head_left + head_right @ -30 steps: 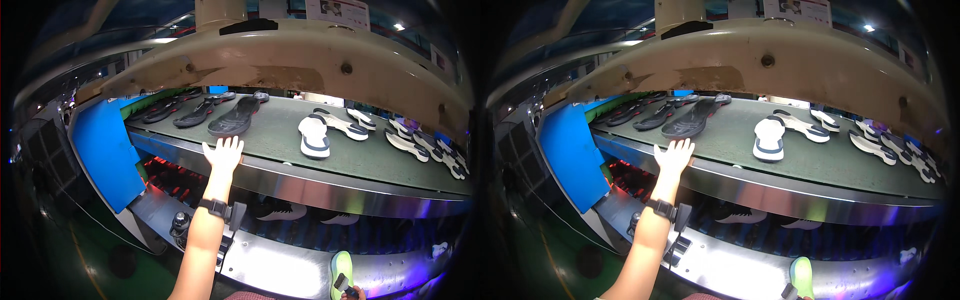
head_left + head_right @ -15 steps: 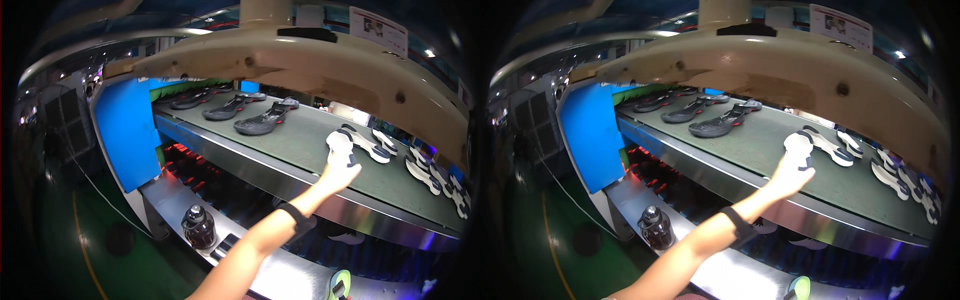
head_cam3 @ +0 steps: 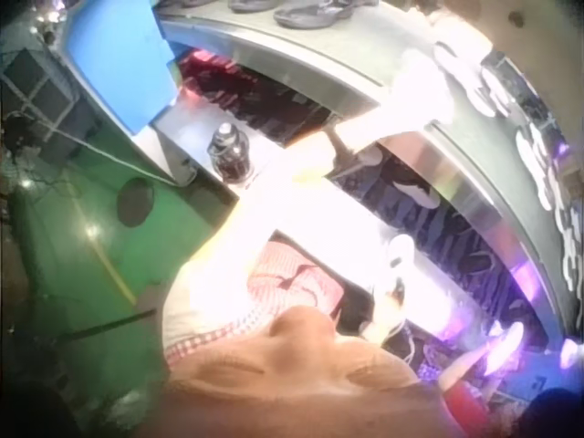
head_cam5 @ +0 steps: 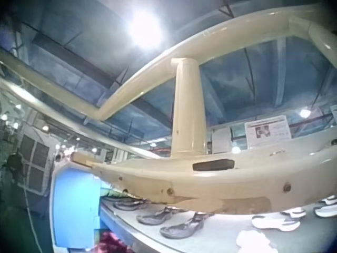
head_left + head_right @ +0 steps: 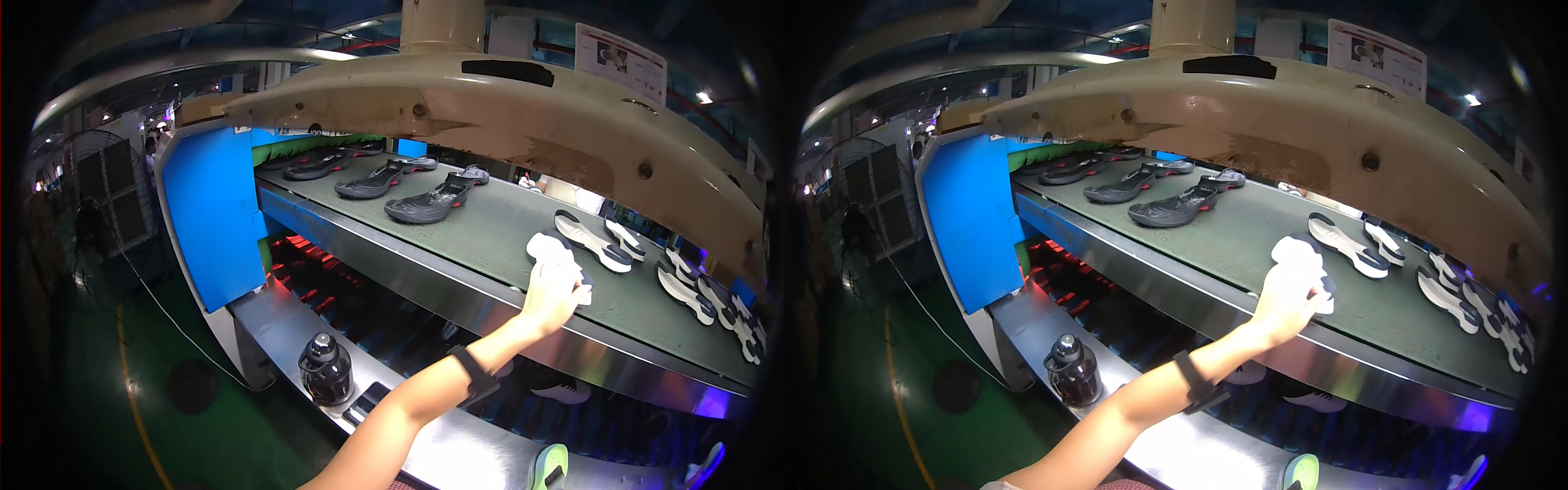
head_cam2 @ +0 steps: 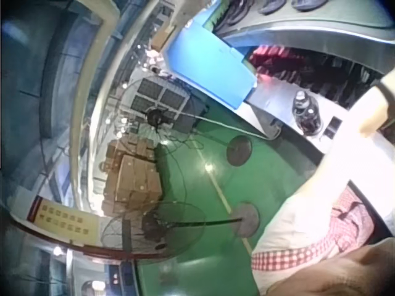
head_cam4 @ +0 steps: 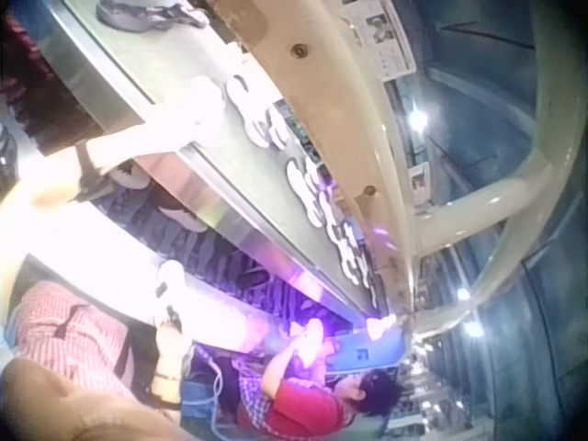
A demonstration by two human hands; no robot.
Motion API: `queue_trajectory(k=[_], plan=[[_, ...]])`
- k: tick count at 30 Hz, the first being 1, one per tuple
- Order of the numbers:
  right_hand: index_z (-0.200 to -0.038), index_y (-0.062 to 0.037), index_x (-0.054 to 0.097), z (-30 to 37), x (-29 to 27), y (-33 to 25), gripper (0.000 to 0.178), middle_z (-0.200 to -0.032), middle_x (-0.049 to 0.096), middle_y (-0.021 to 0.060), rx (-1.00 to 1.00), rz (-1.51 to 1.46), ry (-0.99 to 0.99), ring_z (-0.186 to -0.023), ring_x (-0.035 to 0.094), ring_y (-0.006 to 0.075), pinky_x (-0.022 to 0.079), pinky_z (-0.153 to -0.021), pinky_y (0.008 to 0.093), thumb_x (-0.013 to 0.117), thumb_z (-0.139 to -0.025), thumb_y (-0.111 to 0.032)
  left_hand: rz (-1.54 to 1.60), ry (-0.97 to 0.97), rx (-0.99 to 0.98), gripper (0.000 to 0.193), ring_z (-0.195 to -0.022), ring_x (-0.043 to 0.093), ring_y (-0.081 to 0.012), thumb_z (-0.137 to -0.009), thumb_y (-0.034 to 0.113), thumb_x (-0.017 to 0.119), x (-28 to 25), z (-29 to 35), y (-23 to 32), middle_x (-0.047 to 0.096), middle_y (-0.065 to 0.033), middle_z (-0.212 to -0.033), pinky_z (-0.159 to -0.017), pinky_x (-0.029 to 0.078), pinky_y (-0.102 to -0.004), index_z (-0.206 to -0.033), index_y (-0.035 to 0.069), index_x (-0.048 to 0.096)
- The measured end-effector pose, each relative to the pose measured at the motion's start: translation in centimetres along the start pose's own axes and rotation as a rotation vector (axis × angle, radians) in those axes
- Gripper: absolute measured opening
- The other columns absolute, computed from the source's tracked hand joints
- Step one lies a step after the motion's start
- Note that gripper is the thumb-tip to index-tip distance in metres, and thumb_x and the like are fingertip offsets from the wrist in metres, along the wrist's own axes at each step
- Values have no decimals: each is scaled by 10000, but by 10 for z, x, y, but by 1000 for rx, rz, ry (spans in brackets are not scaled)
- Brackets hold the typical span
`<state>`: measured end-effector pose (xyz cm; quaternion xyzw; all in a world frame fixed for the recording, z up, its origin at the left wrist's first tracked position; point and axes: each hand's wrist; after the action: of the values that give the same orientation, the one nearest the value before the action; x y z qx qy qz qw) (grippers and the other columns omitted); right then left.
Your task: Applying glue to the bottoms of shoe soles using a brush on a manufacturing line.
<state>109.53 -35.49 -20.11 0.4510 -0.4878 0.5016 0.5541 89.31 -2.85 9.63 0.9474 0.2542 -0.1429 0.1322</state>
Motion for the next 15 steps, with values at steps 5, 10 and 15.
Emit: queue_trajectory(k=[5, 10, 15], plan=[[-1241, 83, 459, 2, 6, 1, 411, -1304, 471, 248, -23, -7, 28, -1198, 445, 365, 344, -1029, 519, 437, -945, -202, 275, 273, 4, 109, -1014, 521, -274, -841, 180, 650, -37, 51, 46, 633, -81, -957, -921, 354, -400, -827, 80, 608], [-1233, 83, 463, 1, 11, 3, 401, -1299, 472, 251, -29, -24, 65, -1193, 447, 366, 344, -1028, 522, 438, -942, -192, 627, 432, -421, 323, -1143, 399, -270, -868, 140, 571, -24, 97, 51, 393, -153, -1208, -998, 326, -387, -1140, 3, 465], [-1225, 83, 468, 1, 15, 5, 391, -1294, 474, 253, -50, -49, 77, -1188, 450, 366, 343, -1028, 524, 440, -939, -183, 1409, 244, -1123, 400, -1141, 463, -211, -886, 131, 521, -35, 99, 43, 453, -120, -1212, -1007, 370, -344, -1250, 17, 401]])
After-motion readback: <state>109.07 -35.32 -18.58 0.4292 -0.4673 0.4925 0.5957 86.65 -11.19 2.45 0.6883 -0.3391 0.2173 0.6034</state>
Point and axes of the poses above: each hand's wrist, its own z-axis away from the middle knuckle, its own x-axis out of the palm, y = z × x
